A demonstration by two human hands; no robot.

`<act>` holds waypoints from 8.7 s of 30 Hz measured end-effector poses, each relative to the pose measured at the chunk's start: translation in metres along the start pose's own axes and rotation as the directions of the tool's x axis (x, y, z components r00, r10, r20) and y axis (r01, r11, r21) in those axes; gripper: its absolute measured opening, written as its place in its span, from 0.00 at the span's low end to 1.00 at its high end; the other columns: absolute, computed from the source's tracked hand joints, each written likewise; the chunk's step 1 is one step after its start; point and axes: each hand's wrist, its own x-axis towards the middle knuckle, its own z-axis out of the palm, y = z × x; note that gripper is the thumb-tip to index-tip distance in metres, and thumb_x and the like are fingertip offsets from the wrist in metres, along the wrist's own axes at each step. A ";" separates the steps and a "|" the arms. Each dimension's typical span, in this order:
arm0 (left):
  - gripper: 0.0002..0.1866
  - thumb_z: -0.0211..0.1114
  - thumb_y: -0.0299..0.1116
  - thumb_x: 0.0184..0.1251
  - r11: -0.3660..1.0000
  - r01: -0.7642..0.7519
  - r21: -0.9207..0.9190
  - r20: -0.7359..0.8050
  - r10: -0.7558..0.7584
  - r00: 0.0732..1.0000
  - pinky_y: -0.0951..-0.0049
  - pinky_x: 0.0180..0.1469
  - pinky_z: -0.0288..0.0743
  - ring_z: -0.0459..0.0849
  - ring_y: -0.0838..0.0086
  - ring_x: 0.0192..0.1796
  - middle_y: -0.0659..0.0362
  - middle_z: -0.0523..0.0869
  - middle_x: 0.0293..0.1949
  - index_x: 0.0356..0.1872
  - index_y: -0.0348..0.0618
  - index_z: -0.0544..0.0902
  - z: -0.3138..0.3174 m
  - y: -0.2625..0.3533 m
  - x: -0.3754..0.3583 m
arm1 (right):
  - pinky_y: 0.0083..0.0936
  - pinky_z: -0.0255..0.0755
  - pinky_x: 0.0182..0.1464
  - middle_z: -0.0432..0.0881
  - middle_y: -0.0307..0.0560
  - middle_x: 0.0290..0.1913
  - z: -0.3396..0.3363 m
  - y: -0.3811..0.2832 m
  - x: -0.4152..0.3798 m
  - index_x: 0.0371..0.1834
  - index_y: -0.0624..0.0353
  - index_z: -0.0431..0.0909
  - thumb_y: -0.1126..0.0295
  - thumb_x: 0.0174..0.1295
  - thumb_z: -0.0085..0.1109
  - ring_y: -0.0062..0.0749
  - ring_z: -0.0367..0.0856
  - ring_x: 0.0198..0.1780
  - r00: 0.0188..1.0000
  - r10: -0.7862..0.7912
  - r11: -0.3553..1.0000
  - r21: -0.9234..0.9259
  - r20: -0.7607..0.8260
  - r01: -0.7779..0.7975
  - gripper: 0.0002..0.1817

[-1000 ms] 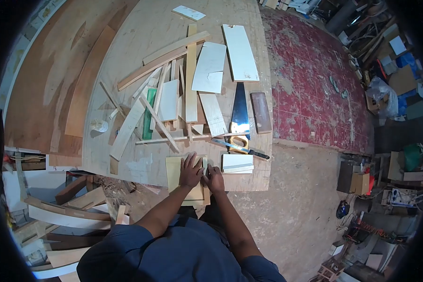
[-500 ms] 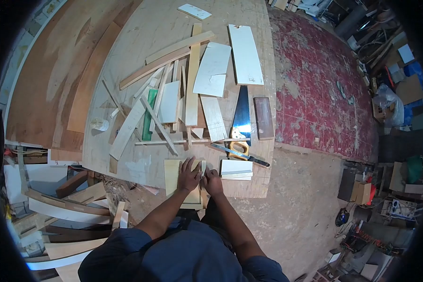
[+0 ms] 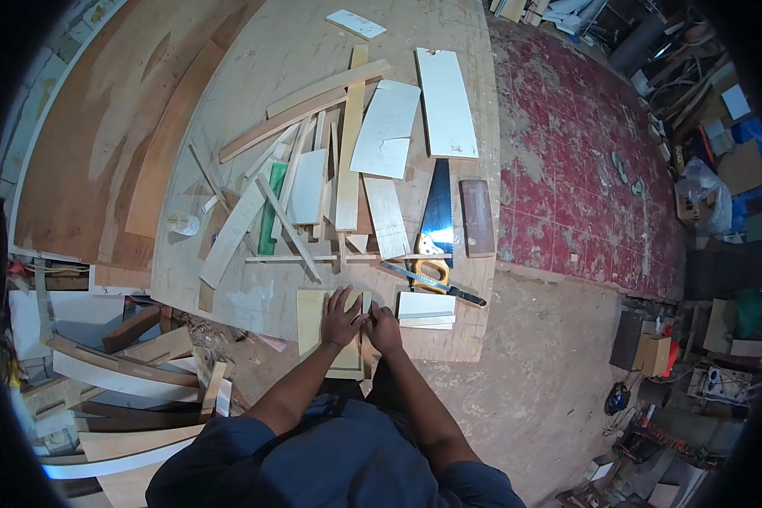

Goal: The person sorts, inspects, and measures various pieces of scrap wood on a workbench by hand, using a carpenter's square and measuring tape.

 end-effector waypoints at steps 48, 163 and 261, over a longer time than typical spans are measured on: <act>0.27 0.69 0.45 0.56 0.988 0.127 -0.090 0.005 -0.127 0.992 0.26 0.68 0.26 0.40 0.43 0.77 0.50 0.50 0.77 0.60 0.65 0.80 0.017 0.004 -0.015 | 0.39 0.76 0.40 0.81 0.58 0.32 0.007 0.003 0.048 0.34 0.62 0.82 0.72 0.48 0.69 0.52 0.82 0.36 0.975 0.095 0.995 -0.010 -0.202 -0.099 0.11; 0.32 0.58 0.34 0.57 0.930 0.030 0.366 0.448 -0.204 0.871 0.60 0.56 0.65 0.62 0.52 0.68 0.39 0.63 0.67 0.63 0.26 0.68 0.000 0.092 -0.034 | 0.35 0.79 0.41 0.85 0.55 0.32 -0.001 0.017 0.078 0.31 0.60 0.84 0.70 0.48 0.68 0.46 0.86 0.36 0.994 0.104 0.993 -0.064 0.039 -0.102 0.08; 0.38 0.67 0.43 0.53 0.999 -0.042 -0.019 0.570 0.045 0.821 0.59 0.61 0.73 0.77 0.44 0.58 0.29 0.69 0.60 0.57 0.18 0.69 -0.060 0.071 -0.001 | 0.25 0.79 0.38 0.76 0.38 0.28 -0.137 -0.047 0.039 0.32 0.58 0.76 0.74 0.67 0.52 0.22 0.76 0.28 0.957 0.152 0.328 0.901 0.248 -0.286 0.05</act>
